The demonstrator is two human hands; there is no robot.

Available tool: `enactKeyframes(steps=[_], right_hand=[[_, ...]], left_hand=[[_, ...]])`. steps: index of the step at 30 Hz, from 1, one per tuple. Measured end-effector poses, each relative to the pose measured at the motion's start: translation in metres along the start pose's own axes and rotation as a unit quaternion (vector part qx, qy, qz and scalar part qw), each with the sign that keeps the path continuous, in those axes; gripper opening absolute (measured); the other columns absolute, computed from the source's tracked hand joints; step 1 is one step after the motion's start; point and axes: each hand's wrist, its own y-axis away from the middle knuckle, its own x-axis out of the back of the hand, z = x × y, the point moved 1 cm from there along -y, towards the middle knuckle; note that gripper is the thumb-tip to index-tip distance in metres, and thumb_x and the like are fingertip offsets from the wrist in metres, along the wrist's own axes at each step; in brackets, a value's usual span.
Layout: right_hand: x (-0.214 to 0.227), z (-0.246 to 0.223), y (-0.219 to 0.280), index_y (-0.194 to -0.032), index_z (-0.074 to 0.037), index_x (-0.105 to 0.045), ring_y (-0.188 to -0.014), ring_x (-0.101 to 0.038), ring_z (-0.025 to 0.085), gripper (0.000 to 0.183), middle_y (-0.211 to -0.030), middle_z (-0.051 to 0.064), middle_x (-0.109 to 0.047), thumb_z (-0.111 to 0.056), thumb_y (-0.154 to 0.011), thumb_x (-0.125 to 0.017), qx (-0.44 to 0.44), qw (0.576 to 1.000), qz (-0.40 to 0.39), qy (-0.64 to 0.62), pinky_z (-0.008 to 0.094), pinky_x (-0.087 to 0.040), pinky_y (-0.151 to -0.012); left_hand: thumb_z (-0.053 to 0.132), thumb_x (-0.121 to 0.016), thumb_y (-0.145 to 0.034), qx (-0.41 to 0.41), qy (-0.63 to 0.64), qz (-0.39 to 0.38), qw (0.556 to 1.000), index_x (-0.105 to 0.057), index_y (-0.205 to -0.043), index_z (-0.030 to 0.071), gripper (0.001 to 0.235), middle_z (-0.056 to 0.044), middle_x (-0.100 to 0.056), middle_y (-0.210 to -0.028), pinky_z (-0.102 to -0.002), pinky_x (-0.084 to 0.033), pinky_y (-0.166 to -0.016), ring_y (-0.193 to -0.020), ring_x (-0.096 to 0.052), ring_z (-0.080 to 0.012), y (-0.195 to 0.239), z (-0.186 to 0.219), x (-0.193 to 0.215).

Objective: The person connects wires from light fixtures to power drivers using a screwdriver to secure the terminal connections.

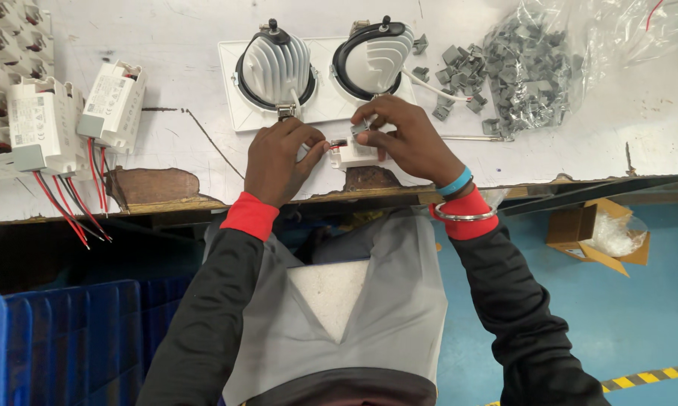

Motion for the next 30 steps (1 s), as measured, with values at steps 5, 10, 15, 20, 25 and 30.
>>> enactKeyframes(steps=[5,10,15,20,25,30], right_hand=[[-0.004,-0.01,-0.002,-0.128,-0.005,-0.065,-0.068,-0.062,0.009,0.035,-0.085,0.002,-0.065,-0.013,-0.095,-0.071,-0.065,0.997,-0.015,-0.03,0.025,-0.054,-0.062],[-0.01,-0.003,-0.012,-0.112,0.0,-0.066,-0.073,-0.062,0.009,0.027,-0.083,0.003,-0.067,-0.019,-0.097,-0.078,-0.024,0.998,-0.029,0.056,0.025,-0.049,-0.064],[-0.02,0.011,-0.018,-0.109,-0.005,-0.077,-0.073,-0.061,0.016,0.016,-0.084,0.005,-0.069,-0.02,-0.102,-0.073,0.07,0.99,-0.027,0.123,0.031,-0.048,-0.066],[-0.021,0.009,-0.005,-0.121,-0.004,-0.071,-0.074,-0.059,0.024,0.032,-0.088,0.012,-0.062,-0.021,-0.094,-0.077,0.105,0.98,-0.016,0.167,0.036,-0.047,-0.066],[-0.008,0.002,-0.005,-0.125,-0.004,-0.072,-0.075,-0.06,0.025,0.037,-0.089,0.012,-0.062,-0.021,-0.092,-0.078,0.075,0.981,-0.043,0.173,0.037,-0.048,-0.069],[-0.026,0.001,-0.007,-0.112,-0.001,-0.074,-0.081,-0.062,0.03,0.03,-0.095,0.017,-0.061,-0.023,-0.092,-0.082,0.152,0.962,-0.008,0.225,0.04,-0.05,-0.073]], left_hand=[[0.022,-0.079,-0.09,-0.006,-0.004,0.002,1.0,-0.073,-0.09,0.011,0.013,-0.001,-0.066,-0.084,-0.04,-0.046,-0.076,-0.083,-0.066,-0.0238,-0.001,-0.002,0.0],[0.025,-0.08,-0.09,0.002,0.009,-0.001,1.0,-0.073,-0.091,0.011,0.015,-0.001,-0.066,-0.085,-0.04,-0.047,-0.076,-0.082,-0.066,-0.0235,0.001,-0.005,-0.003],[0.024,-0.08,-0.09,-0.018,-0.002,0.009,1.0,-0.072,-0.089,0.011,0.015,-0.001,-0.067,-0.085,-0.04,-0.046,-0.076,-0.083,-0.066,-0.0241,-0.001,-0.004,-0.001],[0.022,-0.08,-0.089,-0.005,0.014,0.01,1.0,-0.072,-0.091,0.011,0.014,-0.001,-0.066,-0.084,-0.039,-0.046,-0.076,-0.083,-0.066,-0.0239,0.001,-0.005,-0.002],[0.021,-0.08,-0.091,-0.005,0.011,0.003,1.0,-0.072,-0.092,0.011,0.013,0.0,-0.066,-0.085,-0.04,-0.046,-0.076,-0.083,-0.066,-0.0233,0.001,-0.005,-0.001],[0.022,-0.079,-0.09,-0.016,0.004,0.013,1.0,-0.072,-0.091,0.011,0.013,0.0,-0.066,-0.086,-0.04,-0.047,-0.078,-0.085,-0.066,-0.0235,0.003,-0.007,-0.004]])
